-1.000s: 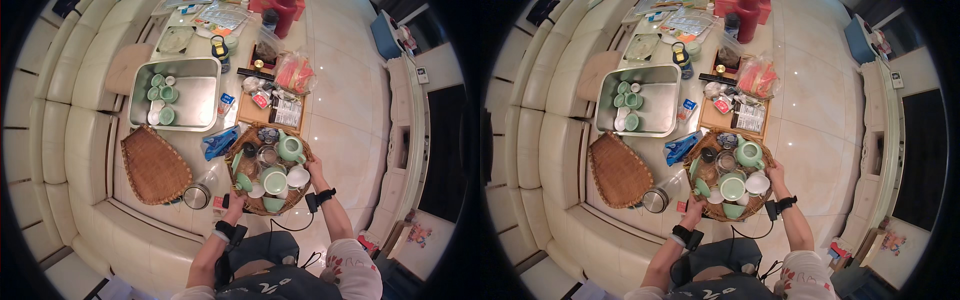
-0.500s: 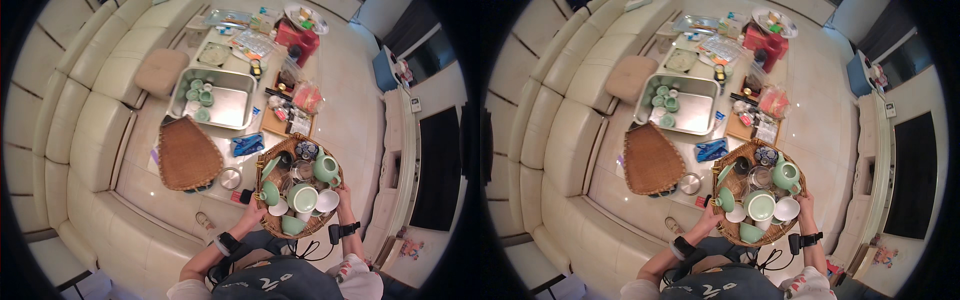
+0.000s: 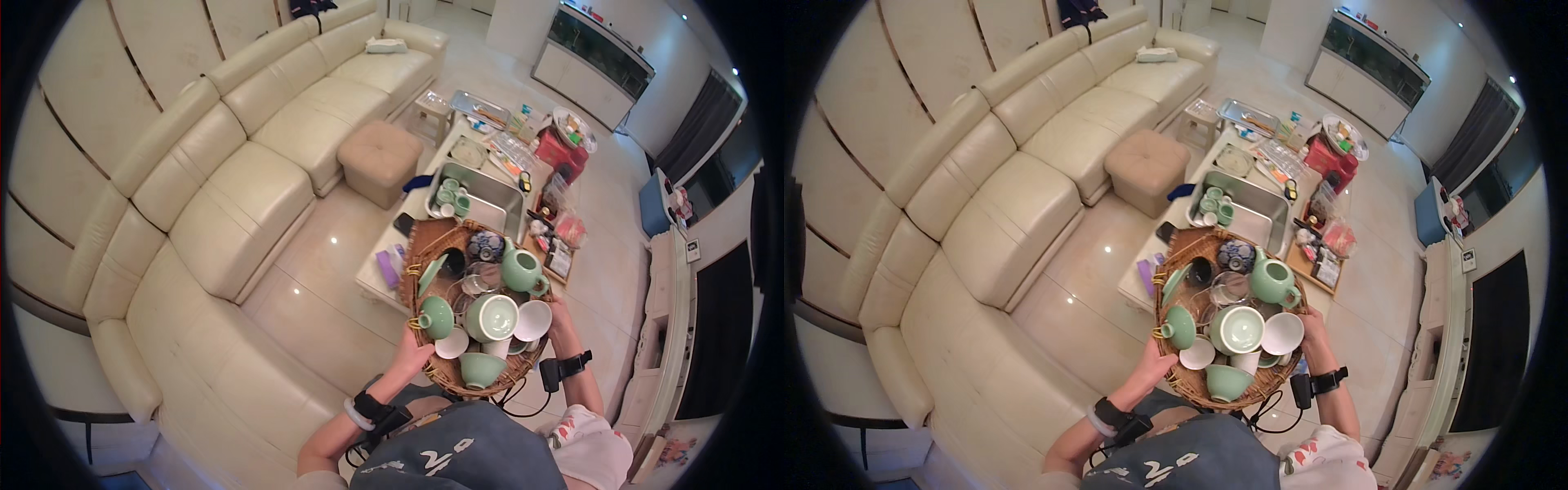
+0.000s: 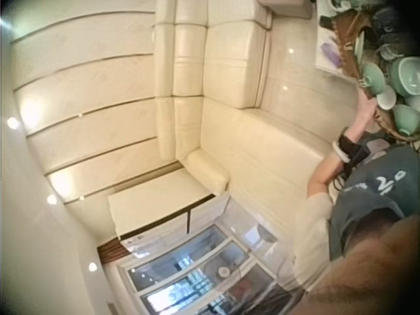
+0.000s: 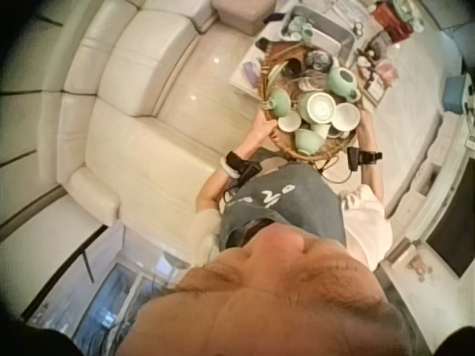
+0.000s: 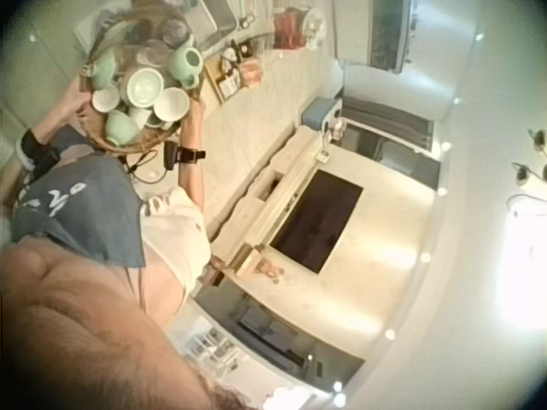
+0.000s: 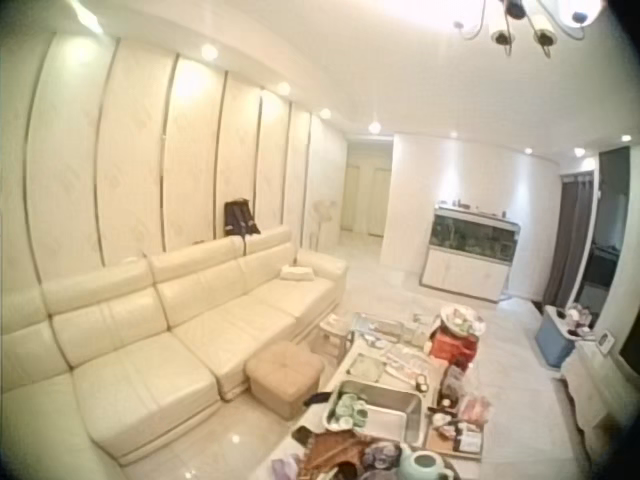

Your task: The person dries tea set items including cups and a teapot using a cloth and places them into a woven basket.

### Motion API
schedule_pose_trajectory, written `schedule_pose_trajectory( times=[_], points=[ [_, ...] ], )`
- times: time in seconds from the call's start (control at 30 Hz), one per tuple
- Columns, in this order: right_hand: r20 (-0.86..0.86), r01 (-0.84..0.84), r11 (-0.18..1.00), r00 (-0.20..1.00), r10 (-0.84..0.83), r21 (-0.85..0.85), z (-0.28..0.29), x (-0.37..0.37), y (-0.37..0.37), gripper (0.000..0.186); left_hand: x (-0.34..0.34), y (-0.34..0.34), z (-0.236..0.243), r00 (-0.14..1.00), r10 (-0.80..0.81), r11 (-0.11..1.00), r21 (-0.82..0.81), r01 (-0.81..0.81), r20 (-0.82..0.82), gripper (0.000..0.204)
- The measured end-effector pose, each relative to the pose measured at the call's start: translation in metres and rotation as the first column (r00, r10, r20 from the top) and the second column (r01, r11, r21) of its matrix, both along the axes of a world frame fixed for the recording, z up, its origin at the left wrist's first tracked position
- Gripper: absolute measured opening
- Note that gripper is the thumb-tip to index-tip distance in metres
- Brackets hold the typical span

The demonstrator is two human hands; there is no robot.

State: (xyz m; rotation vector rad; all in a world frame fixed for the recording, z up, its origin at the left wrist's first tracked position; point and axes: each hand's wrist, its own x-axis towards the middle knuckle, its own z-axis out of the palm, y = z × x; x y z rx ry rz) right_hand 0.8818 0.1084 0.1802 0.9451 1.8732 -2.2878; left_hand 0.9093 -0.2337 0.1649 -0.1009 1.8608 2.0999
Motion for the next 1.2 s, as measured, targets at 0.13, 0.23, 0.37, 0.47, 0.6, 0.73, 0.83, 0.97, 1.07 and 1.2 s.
schedule_pose_trajectory(
  times=[0.13, 0.23, 0.37, 0.47, 0.6, 0.73, 0.83, 0.97, 1.07, 1.2],
  points=[
    [0.006, -0.084, 0.996, 0.996, 0.084, -0.011, 0.022, -0.053, -0.092, 0.023, -0.023, -0.082, 0.044, 0.993, 0.107, 0.994, 0.017, -0.108, 0.058, 0.055],
    [0.036, -0.13, 0.991, 0.991, 0.13, 0.01, 0.011, -0.101, -0.152, 0.023, -0.049, -0.139, 0.044, 0.982, 0.19, 0.981, -0.038, -0.19, -0.003, 0.051],
    [0.039, -0.221, 0.975, 0.975, 0.221, -0.01, 0.034, -0.165, -0.226, 0.024, -0.096, -0.204, 0.061, 0.959, 0.282, 0.959, -0.013, -0.282, -0.003, 0.049],
    [-0.037, -0.182, 0.98, 0.983, 0.179, -0.086, 0.031, -0.206, -0.282, 0.028, -0.142, -0.254, 0.072, 0.964, 0.265, 0.964, -0.044, -0.264, 0.008, 0.054],
    [-0.06, -0.196, 0.971, 0.98, 0.19, -0.14, 0.017, -0.273, -0.332, 0.035, -0.212, -0.315, 0.081, 0.972, 0.197, 0.978, -0.093, -0.186, 0.127, 0.061],
    [-0.026, -0.125, 0.983, 0.992, 0.123, -0.136, 0.004, -0.329, -0.376, 0.033, -0.278, -0.363, 0.075, 0.975, 0.22, 0.975, -0.055, -0.217, 0.046, 0.058],
    [0.001, -0.076, 0.993, 0.997, 0.076, -0.09, -0.017, -0.358, -0.388, 0.027, -0.326, -0.38, 0.051, 0.985, 0.133, 0.991, -0.003, -0.133, 0.11, 0.059],
    [0.017, 0.068, 0.99, 0.998, -0.066, -0.123, -0.04, -0.397, -0.395, 0.023, -0.406, -0.391, 0.017, 0.993, 0.064, 0.998, 0.01, -0.066, 0.098, 0.058],
    [0.02, 0.193, 0.973, 0.981, -0.192, -0.13, -0.057, -0.434, -0.394, 0.025, -0.488, -0.388, 0.013, 0.996, 0.011, 1.0, 0.001, -0.011, 0.084, 0.054],
    [0.069, 0.387, 0.914, 0.922, -0.382, -0.119, -0.07, -0.458, -0.381, 0.028, -0.577, -0.366, -0.012, 0.972, -0.209, 0.978, 0.034, 0.206, 0.104, 0.05]
  ],
)
